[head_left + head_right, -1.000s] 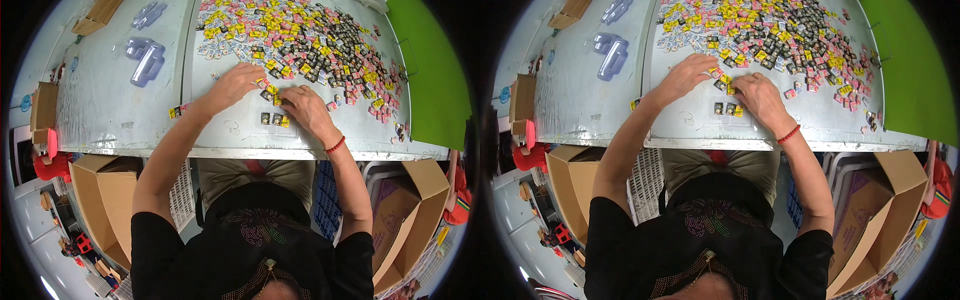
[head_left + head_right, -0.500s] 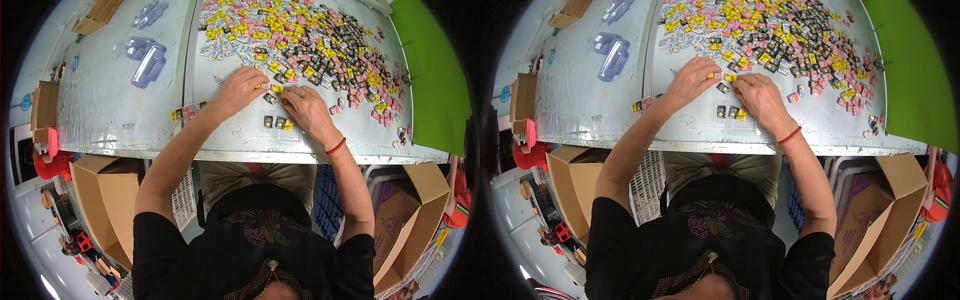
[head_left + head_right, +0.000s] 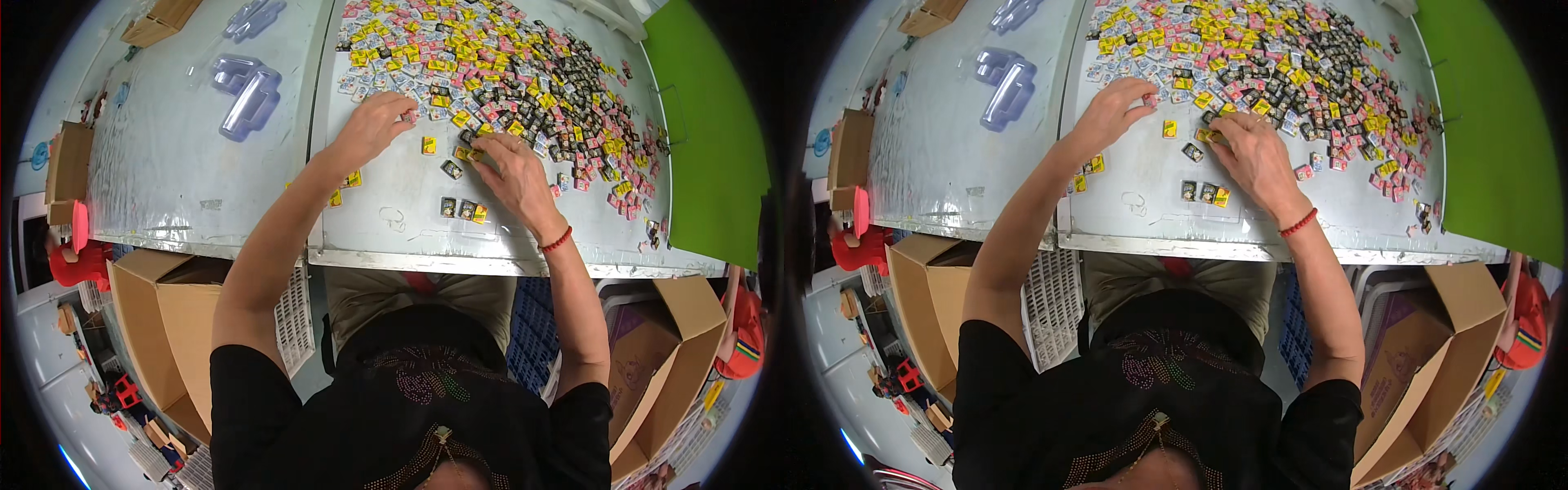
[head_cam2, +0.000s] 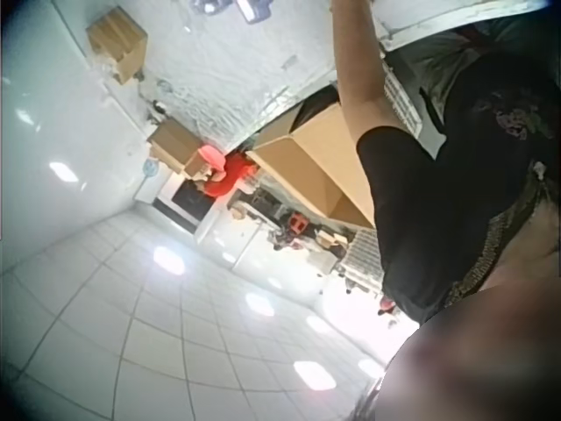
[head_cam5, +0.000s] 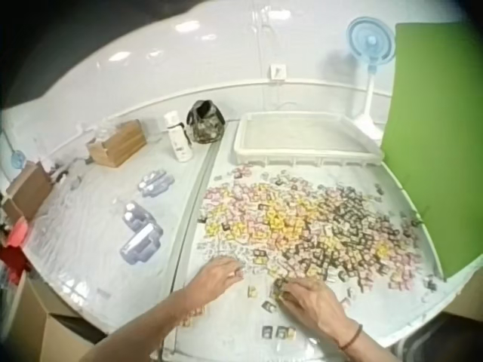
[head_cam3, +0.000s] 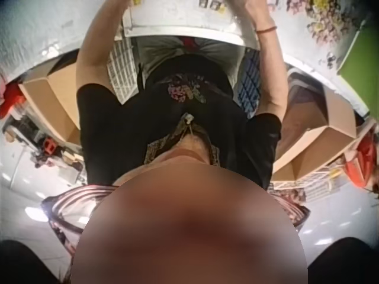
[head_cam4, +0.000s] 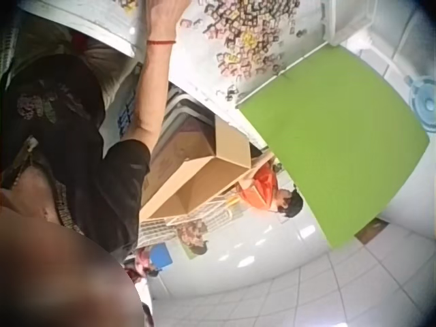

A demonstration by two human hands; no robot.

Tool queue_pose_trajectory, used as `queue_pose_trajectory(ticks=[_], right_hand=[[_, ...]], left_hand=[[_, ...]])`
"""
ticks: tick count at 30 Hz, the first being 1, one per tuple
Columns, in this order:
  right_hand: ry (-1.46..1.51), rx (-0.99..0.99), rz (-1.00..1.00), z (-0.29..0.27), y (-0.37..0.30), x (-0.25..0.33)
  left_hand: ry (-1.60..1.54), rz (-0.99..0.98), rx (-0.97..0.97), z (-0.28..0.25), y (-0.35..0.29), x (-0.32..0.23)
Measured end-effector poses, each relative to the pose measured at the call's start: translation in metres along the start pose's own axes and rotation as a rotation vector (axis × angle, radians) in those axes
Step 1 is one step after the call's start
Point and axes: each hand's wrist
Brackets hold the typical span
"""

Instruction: Selecting and arranging small colorful toy components into plastic blister packaging on a production workbench.

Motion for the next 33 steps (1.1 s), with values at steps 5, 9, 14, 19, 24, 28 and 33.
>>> queue_pose_trajectory(ticks=[5,9,14,19,24,28,33], right_hand=[[-0.013,-0.035,0.019,-0.007,-0.018,0.001],[0.030,-0.034,0.122,-0.014,-0.031,-0.001],[0.031,-0.043,0.176,-0.019,-0.045,-0.002],[-0.069,-0.091,0.202,-0.021,-0.067,-0.006],[-0.052,-0.083,0.234,-0.027,-0.080,-0.004],[-0.036,-0.100,0.255,-0.029,-0.085,0.012],[-0.048,-0.082,0.196,-0.037,-0.094,0.029]], left_hand=[[-0.038,0.023,0.179,-0.007,-0.005,-0.005],[-0.045,0.032,0.225,-0.022,0.006,0.002],[0.078,0.145,0.240,-0.012,0.009,0.000],[0.025,0.203,0.121,0.004,0.004,-0.005],[0.019,0.245,0.053,0.017,0.006,-0.005],[0.005,0.235,-0.028,0.024,0.002,-0.004],[-0.109,0.011,-0.123,0.008,-0.011,-0.033]])
Point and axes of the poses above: each hand's wrist, its own y-axis towards the middle knuckle, its own z-axis out of the palm, x = y × z, and after that the axes turned 15 degrees about -z, right-handed
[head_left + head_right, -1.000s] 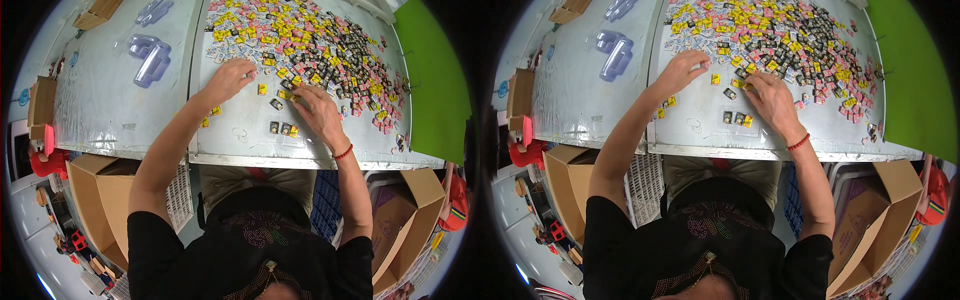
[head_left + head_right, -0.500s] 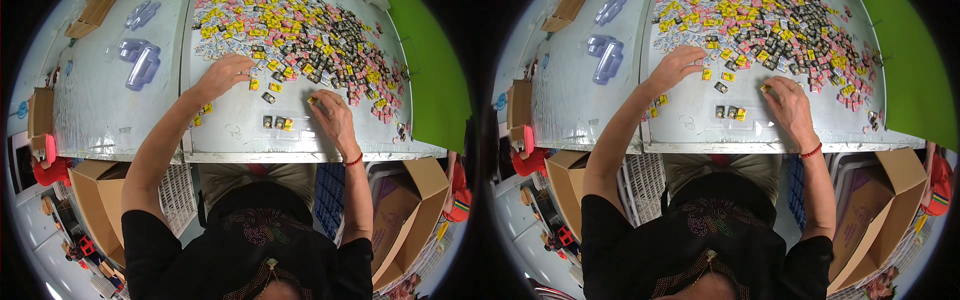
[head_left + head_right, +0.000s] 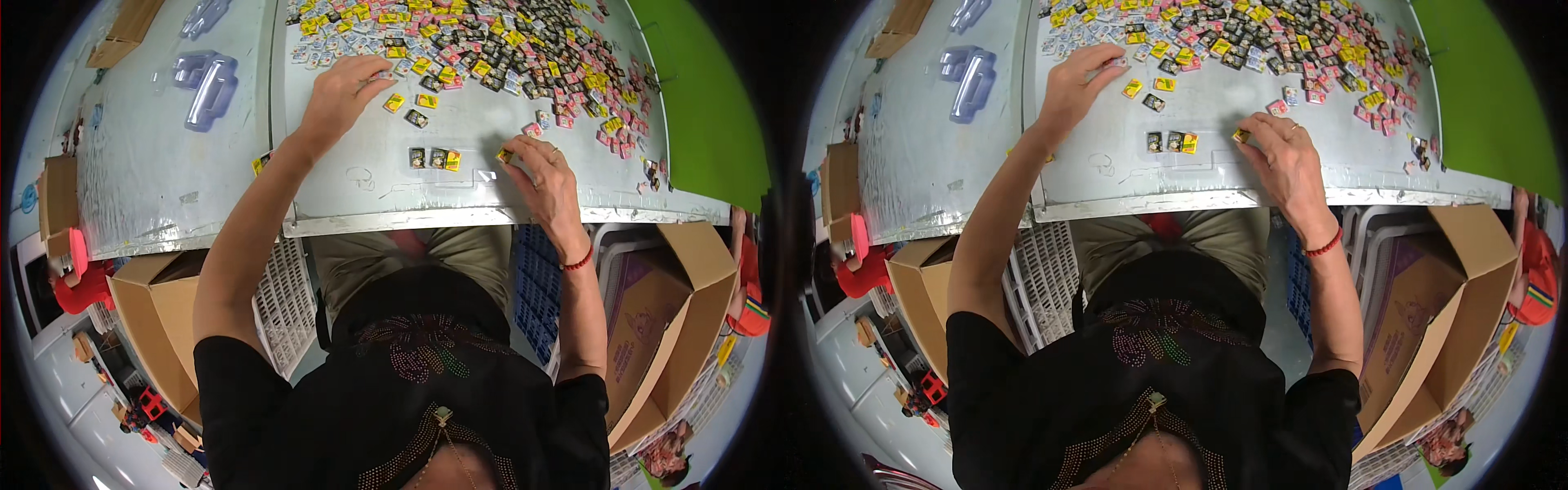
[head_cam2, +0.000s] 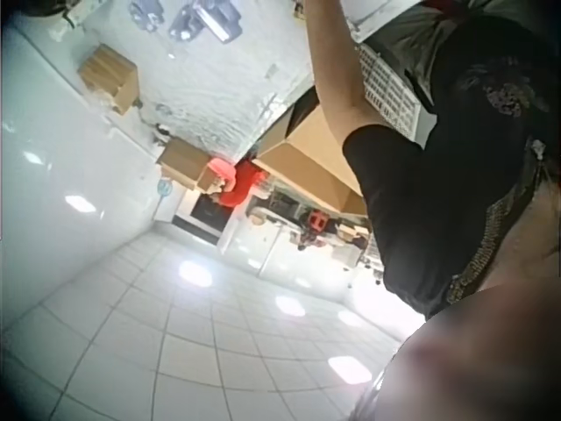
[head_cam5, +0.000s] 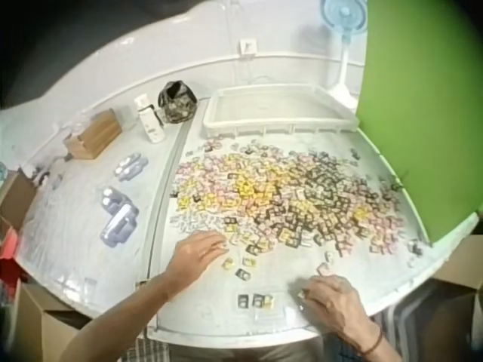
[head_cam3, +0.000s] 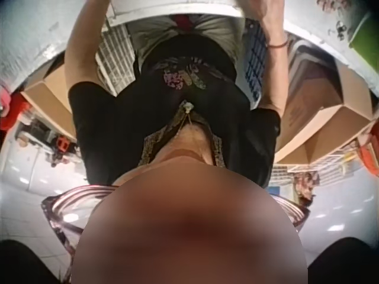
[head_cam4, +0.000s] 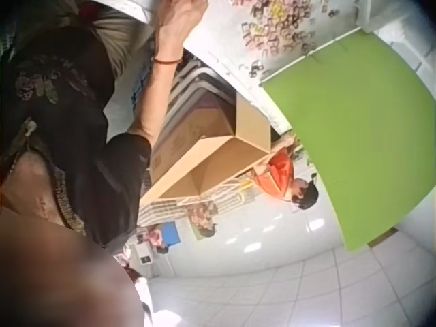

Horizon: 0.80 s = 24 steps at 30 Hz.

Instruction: Selecting and arranging small colorful toy components into plastic blister packaging on a production workbench.

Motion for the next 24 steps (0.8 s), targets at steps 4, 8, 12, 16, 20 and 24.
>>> queue_pose_trajectory(ticks=[4,8,12,16,20,24], right_hand=[[-0.006,0.000,0.018,-0.008,-0.005,-0.004],[-0.017,-0.012,-0.051,-0.001,0.001,-0.006],[0.025,0.013,-0.122,0.018,0.002,-0.011],[0.006,0.031,-0.158,0.024,0.002,-0.012],[-0.058,0.041,-0.243,0.025,0.001,-0.009],[-0.134,0.018,-0.293,0.028,-0.007,-0.005]], left_hand=[[-0.141,0.195,0.060,0.018,-0.024,-0.061],[-0.203,0.307,0.078,0.060,-0.050,-0.094],[-0.159,0.270,0.081,0.075,-0.061,-0.086],[-0.142,0.238,0.072,0.075,-0.066,-0.084],[-0.144,0.249,0.076,0.071,-0.068,-0.078],[-0.102,0.291,0.074,0.071,-0.073,-0.070]])
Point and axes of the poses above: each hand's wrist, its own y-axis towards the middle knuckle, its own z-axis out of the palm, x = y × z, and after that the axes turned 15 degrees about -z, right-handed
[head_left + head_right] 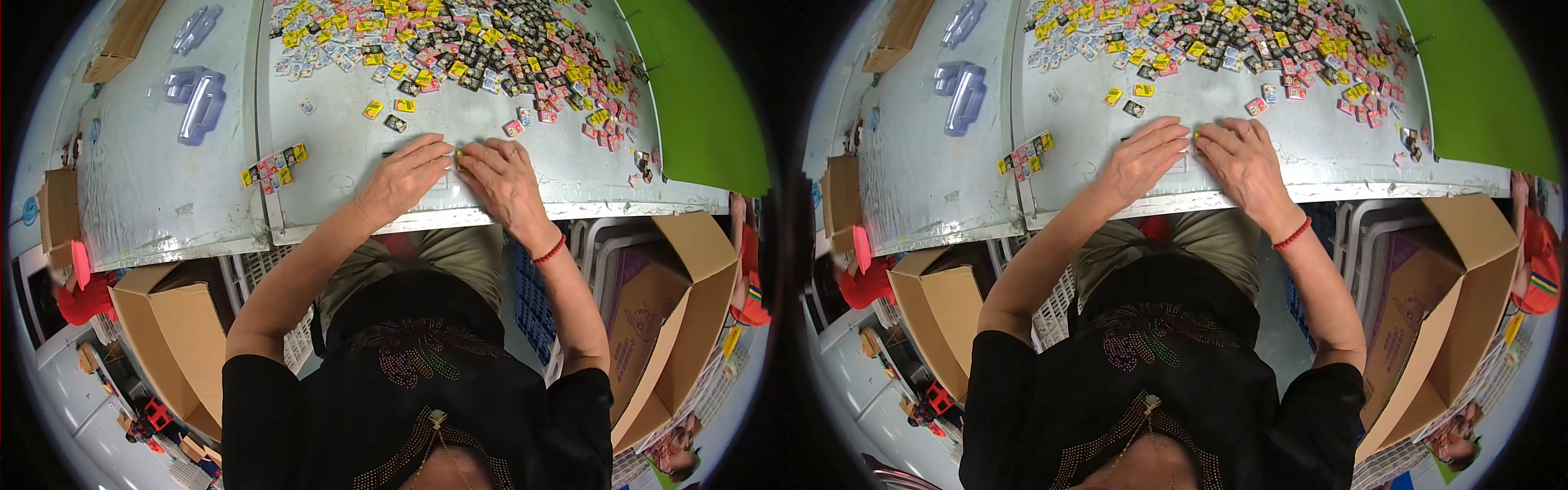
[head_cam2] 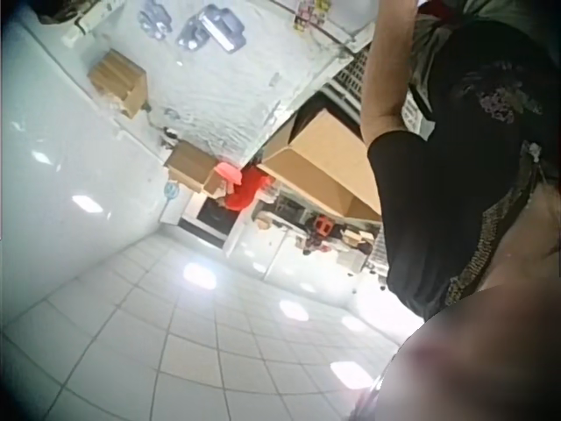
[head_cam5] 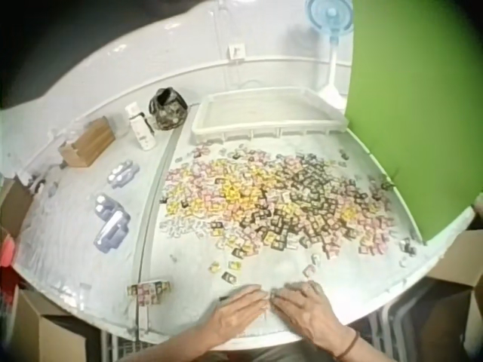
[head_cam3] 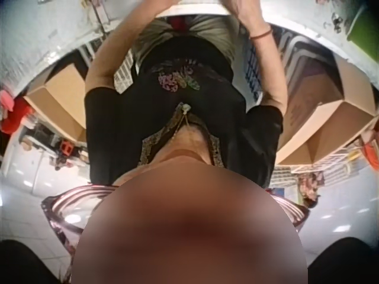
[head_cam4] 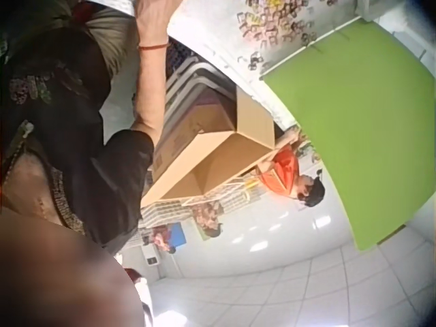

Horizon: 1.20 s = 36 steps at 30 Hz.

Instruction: Selecting and arranging small colorful toy components into plastic blister packaging on a production workbench.

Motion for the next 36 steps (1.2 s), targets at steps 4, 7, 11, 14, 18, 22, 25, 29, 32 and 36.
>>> queue_pose_trajectory(ticks=[4,7,11,14,18,22,25,29,32,36], right_hand=[[0.003,0.013,0.041,0.001,-0.005,0.014],[-0.016,0.010,0.032,0.010,-0.006,0.019],[0.008,0.041,0.062,0.012,-0.003,0.028],[0.092,0.039,0.112,0.008,-0.003,0.030],[0.090,-0.094,0.094,-0.002,-0.003,0.015],[-0.047,-0.172,0.203,-0.010,0.013,-0.020],[-0.023,-0.164,0.118,0.005,0.047,-0.041],[-0.055,-0.150,-0.021,0.041,0.070,-0.054],[-0.096,-0.128,-0.022,0.050,0.071,-0.055],[-0.108,-0.176,-0.061,0.052,0.076,-0.055]], left_hand=[[0.038,0.012,0.040,-0.003,-0.003,-0.002],[0.092,-0.002,0.109,-0.009,-0.005,-0.006],[0.263,-0.005,0.262,-0.015,0.000,-0.008],[0.244,0.004,0.254,-0.018,0.001,-0.010],[0.298,0.015,0.253,-0.024,0.002,-0.017],[0.298,0.011,0.348,-0.019,0.001,-0.014],[0.275,0.000,0.332,-0.015,-0.003,-0.012],[0.236,0.001,0.292,-0.010,-0.005,-0.012],[0.208,-0.012,0.278,-0.010,-0.006,-0.014],[0.211,-0.009,0.240,-0.022,0.001,-0.014]])
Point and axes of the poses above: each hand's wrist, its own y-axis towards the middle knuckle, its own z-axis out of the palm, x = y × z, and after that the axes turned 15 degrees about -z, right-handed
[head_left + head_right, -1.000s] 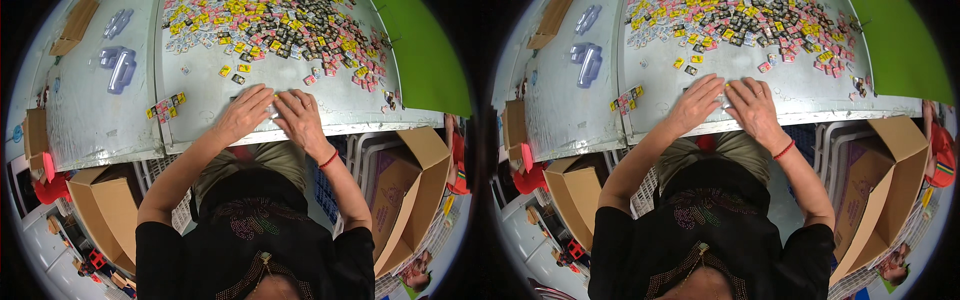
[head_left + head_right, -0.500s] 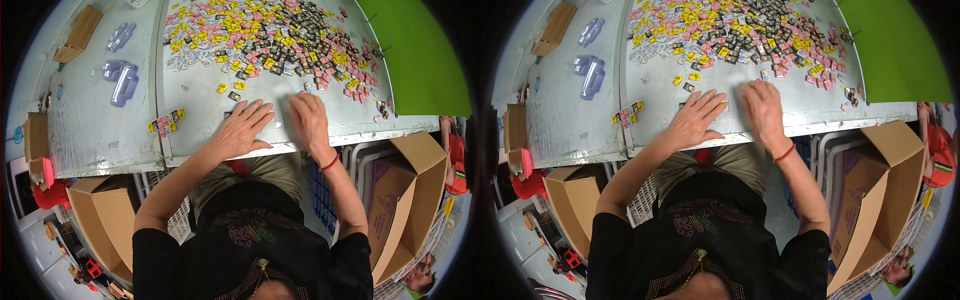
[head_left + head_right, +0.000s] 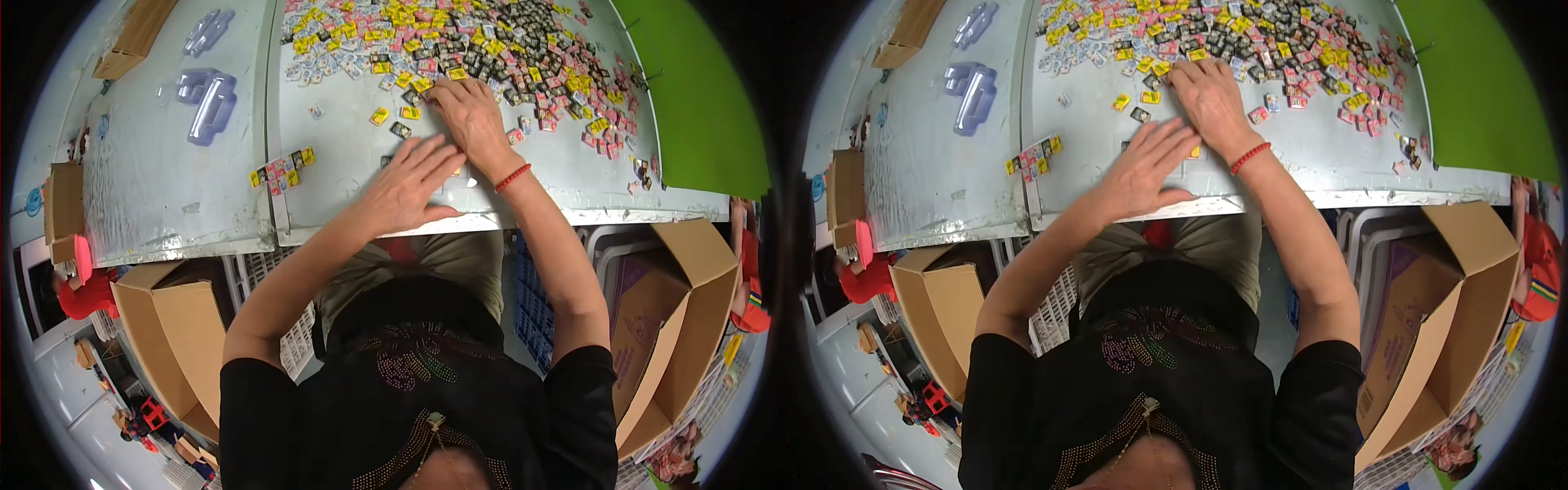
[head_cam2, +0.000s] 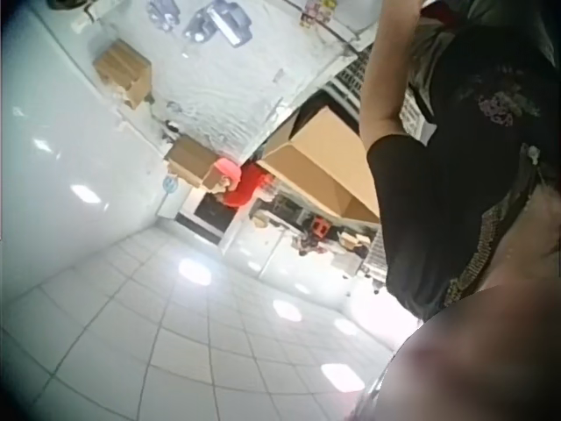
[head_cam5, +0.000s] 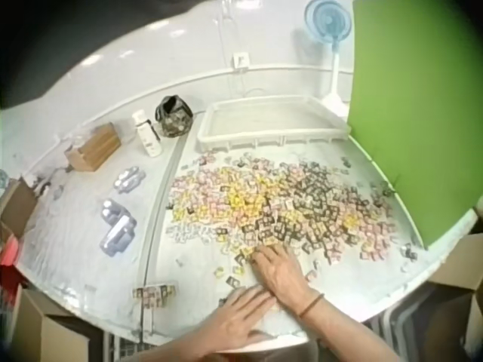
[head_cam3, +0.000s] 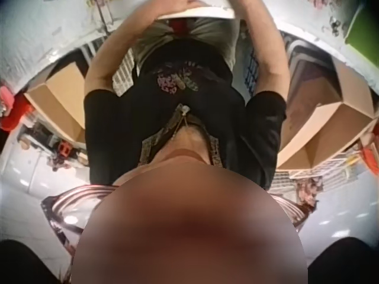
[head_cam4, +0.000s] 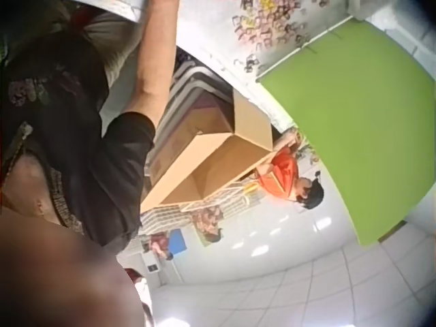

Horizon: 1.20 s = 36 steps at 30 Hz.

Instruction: Selecting and arranging small colorful toy components into plastic blister packaging on a production workbench.

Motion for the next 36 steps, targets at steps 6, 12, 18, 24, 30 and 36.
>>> queue_pose_trajectory(ticks=[6,12,18,24,30,36], right_hand=[[-0.021,-0.008,-0.050,0.000,-0.001,-0.002],[0.055,0.039,-0.030,-0.002,0.002,0.000],[0.061,-0.055,0.221,-0.047,-0.025,0.018],[0.096,-0.081,0.449,-0.082,-0.042,0.078],[-0.051,-0.055,0.413,-0.054,-0.041,0.092],[-0.129,-0.097,0.401,-0.044,-0.044,0.100]], left_hand=[[-0.012,-0.088,-0.051,-0.015,-0.016,0.016],[-0.048,-0.056,-0.087,-0.008,-0.017,0.013],[-0.006,0.080,-0.022,0.003,-0.001,0.013],[-0.133,0.041,-0.018,0.006,-0.002,0.015],[-0.153,0.029,-0.035,0.009,-0.002,0.014],[-0.166,0.035,-0.058,0.009,-0.003,0.016]])
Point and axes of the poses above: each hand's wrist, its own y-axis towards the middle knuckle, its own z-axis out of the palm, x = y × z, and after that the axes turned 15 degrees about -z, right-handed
